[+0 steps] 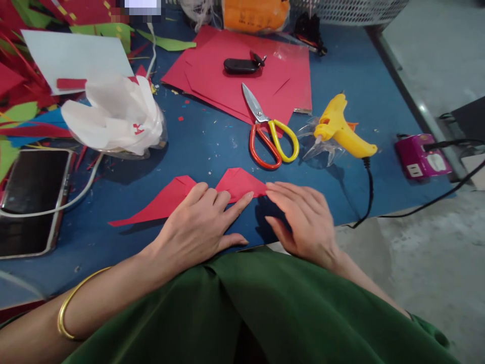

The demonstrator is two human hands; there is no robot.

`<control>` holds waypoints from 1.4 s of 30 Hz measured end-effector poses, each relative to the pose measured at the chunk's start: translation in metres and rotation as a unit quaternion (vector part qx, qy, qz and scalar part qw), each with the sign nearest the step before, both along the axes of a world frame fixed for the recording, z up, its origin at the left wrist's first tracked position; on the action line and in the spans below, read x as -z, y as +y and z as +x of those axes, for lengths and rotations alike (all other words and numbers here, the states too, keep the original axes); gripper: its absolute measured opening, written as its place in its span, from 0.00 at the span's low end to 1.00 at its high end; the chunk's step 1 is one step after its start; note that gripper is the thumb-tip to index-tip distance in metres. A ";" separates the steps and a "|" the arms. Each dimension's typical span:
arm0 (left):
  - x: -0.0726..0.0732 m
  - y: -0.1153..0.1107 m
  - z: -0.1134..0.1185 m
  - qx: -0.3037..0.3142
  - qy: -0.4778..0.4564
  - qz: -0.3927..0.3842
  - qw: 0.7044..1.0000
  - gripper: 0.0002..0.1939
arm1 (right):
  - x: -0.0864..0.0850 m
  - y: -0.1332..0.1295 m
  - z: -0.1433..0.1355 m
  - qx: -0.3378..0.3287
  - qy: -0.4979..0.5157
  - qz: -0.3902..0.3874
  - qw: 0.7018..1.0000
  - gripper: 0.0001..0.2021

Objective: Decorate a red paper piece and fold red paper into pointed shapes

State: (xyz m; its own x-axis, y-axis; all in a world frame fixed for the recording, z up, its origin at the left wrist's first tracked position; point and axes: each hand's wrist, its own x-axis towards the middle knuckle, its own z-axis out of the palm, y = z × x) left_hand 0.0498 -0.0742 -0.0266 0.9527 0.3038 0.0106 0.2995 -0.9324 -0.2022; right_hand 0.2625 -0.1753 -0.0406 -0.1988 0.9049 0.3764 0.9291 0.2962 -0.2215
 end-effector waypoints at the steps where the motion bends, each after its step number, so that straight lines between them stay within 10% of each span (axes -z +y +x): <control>1: 0.000 0.000 0.001 -0.003 -0.001 -0.002 1.000 0.39 | 0.004 -0.001 -0.002 -0.016 -0.014 -0.015 1.000 0.19; 8: 0.004 -0.001 -0.008 -0.013 -0.045 -0.032 0.998 0.39 | 0.027 -0.011 -0.009 -0.018 -0.103 -0.027 0.994 0.27; 32: 0.010 -0.017 -0.040 -0.057 -0.122 -0.011 0.991 0.30 | 0.021 0.006 -0.047 -0.049 -0.106 -0.007 0.993 0.30; 42: 0.013 -0.010 -0.060 -0.280 -0.260 -0.146 0.913 0.05 | 0.021 0.008 -0.053 -0.045 -0.105 0.004 0.993 0.30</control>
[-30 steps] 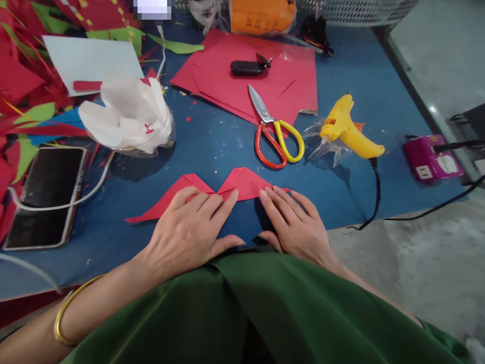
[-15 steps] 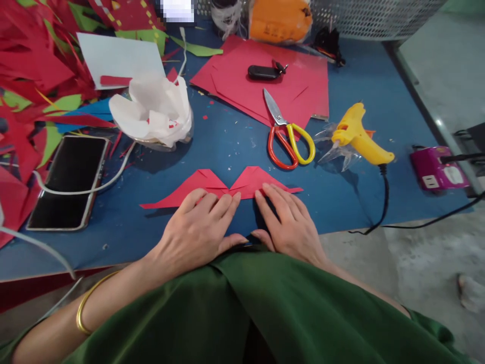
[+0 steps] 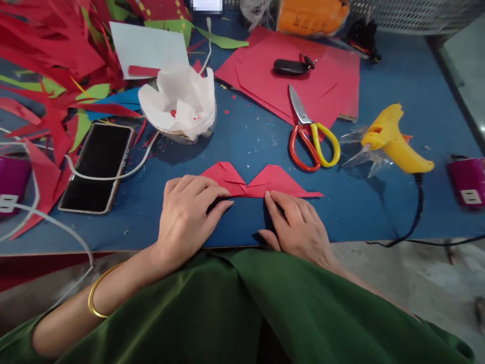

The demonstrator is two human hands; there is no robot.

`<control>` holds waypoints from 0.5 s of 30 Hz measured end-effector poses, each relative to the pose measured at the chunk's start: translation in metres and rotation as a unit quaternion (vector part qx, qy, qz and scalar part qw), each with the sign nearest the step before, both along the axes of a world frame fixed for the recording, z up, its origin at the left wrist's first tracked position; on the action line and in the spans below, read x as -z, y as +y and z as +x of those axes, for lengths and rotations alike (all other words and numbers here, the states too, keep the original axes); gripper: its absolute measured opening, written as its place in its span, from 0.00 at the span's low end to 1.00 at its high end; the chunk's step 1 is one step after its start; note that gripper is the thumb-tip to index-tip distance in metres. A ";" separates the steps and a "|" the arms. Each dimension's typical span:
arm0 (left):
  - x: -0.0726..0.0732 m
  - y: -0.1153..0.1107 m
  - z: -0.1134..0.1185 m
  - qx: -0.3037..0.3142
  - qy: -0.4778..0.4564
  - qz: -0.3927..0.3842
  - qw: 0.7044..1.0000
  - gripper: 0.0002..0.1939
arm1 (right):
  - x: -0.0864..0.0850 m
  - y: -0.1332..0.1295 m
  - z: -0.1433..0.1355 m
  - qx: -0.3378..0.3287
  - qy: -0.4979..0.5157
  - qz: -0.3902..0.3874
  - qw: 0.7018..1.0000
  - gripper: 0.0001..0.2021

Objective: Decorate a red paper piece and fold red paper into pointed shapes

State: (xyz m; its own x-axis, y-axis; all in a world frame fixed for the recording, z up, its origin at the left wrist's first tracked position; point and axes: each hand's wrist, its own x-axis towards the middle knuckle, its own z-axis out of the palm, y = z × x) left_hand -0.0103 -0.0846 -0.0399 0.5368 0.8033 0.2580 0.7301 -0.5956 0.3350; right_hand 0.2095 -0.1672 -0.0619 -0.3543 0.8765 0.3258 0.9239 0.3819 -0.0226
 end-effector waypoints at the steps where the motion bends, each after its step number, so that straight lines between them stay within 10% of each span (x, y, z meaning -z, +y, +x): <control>1: 0.000 0.001 0.001 -0.005 -0.003 -0.007 1.000 0.05 | 0.000 0.000 0.000 0.000 -0.003 -0.002 1.000 0.31; 15: -0.003 0.010 0.009 -0.013 0.012 -0.046 0.999 0.10 | -0.001 0.006 -0.003 -0.040 -0.011 0.002 0.999 0.32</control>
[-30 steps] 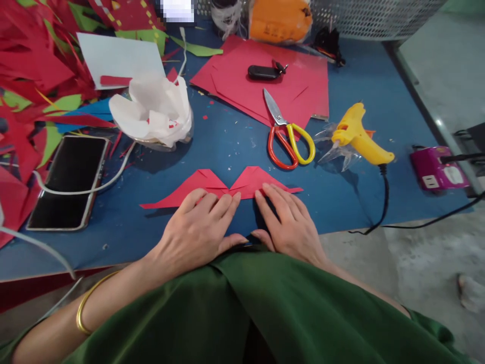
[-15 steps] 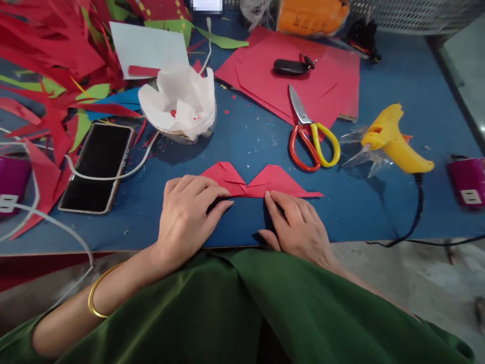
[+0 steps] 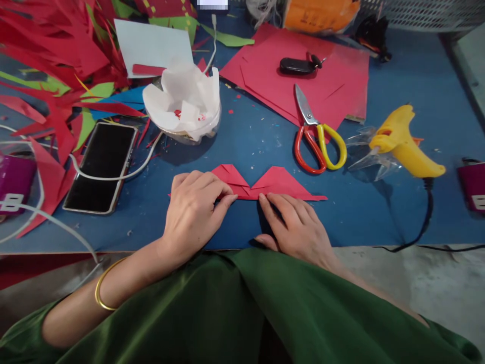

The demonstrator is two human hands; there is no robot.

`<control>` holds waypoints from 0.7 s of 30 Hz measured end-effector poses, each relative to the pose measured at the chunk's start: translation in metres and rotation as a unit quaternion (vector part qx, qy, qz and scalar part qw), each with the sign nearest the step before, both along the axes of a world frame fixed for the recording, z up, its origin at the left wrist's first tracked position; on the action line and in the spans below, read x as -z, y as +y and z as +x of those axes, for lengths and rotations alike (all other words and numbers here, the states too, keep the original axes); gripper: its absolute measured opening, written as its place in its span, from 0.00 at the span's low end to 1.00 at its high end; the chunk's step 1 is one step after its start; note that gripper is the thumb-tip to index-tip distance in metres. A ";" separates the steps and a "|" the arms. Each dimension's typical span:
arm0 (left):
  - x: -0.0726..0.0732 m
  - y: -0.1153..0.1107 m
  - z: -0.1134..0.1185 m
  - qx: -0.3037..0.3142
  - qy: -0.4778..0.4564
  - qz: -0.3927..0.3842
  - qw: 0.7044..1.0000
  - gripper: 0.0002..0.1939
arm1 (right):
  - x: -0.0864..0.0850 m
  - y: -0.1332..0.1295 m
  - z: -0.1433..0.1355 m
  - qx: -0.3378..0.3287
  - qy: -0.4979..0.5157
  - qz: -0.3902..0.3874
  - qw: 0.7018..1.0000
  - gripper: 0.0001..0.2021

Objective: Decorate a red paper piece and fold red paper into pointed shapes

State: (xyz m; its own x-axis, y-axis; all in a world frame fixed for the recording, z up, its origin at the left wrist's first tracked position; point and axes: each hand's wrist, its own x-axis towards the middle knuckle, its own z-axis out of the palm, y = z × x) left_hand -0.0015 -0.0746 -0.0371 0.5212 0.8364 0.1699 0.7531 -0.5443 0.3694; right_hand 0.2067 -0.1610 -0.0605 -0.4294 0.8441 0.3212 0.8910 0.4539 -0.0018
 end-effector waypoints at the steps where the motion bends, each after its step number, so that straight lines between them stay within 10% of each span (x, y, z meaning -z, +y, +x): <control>1: 0.000 0.000 0.000 -0.001 -0.001 0.000 1.000 0.09 | 0.000 0.001 -0.001 -0.008 -0.007 0.001 1.000 0.32; 21: -0.001 0.004 -0.005 0.002 -0.003 -0.008 1.000 0.10 | -0.002 0.012 -0.016 -0.092 -0.013 0.019 0.995 0.28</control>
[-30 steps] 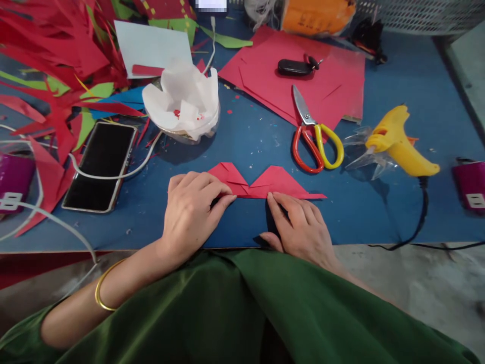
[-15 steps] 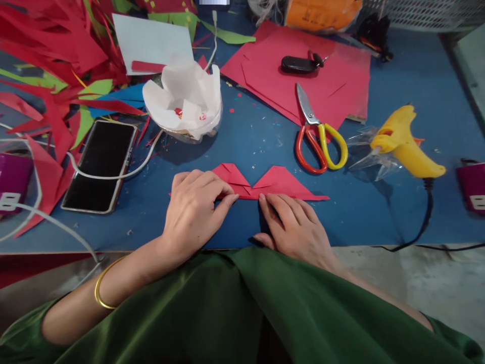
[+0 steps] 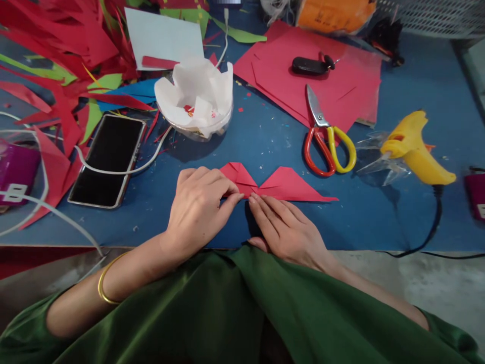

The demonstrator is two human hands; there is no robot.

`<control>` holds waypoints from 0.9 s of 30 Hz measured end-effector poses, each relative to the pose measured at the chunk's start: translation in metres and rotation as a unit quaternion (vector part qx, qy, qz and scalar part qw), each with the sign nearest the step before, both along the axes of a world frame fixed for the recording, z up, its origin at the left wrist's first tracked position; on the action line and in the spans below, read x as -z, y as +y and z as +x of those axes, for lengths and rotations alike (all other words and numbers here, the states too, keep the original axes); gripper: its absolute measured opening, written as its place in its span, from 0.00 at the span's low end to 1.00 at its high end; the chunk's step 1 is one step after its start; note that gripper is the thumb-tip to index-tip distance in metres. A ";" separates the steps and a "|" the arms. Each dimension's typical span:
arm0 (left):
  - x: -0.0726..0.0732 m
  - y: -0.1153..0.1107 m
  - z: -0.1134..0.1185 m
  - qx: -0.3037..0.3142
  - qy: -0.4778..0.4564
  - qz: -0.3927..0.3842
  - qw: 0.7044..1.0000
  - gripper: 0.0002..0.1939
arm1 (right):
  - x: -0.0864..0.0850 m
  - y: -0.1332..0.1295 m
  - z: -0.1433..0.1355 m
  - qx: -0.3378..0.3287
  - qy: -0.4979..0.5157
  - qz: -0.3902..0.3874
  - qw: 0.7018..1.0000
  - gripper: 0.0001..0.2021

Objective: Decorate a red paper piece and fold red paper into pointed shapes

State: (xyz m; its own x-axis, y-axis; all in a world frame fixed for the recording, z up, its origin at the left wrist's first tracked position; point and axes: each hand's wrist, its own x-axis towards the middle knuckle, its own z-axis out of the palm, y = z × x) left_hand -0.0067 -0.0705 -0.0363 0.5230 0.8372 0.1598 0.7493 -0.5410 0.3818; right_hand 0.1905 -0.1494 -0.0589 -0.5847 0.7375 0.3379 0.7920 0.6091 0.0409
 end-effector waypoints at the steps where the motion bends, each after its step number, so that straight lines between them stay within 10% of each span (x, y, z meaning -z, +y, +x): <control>1: -0.001 0.001 -0.002 -0.001 0.003 -0.003 1.000 0.10 | 0.000 0.000 0.000 0.000 0.000 -0.001 1.000 0.28; 27: -0.007 0.014 -0.016 -0.008 0.026 -0.047 0.999 0.09 | -0.013 0.021 0.005 -0.098 -0.047 -0.056 0.992 0.30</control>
State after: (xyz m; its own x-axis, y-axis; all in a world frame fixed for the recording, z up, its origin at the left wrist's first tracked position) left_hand -0.0223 -0.0569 -0.0288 0.5148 0.8556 0.0535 0.7778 -0.4925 0.3904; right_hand 0.1958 -0.1286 -0.0463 -0.7456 0.6364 0.1975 0.6537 0.7561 0.0313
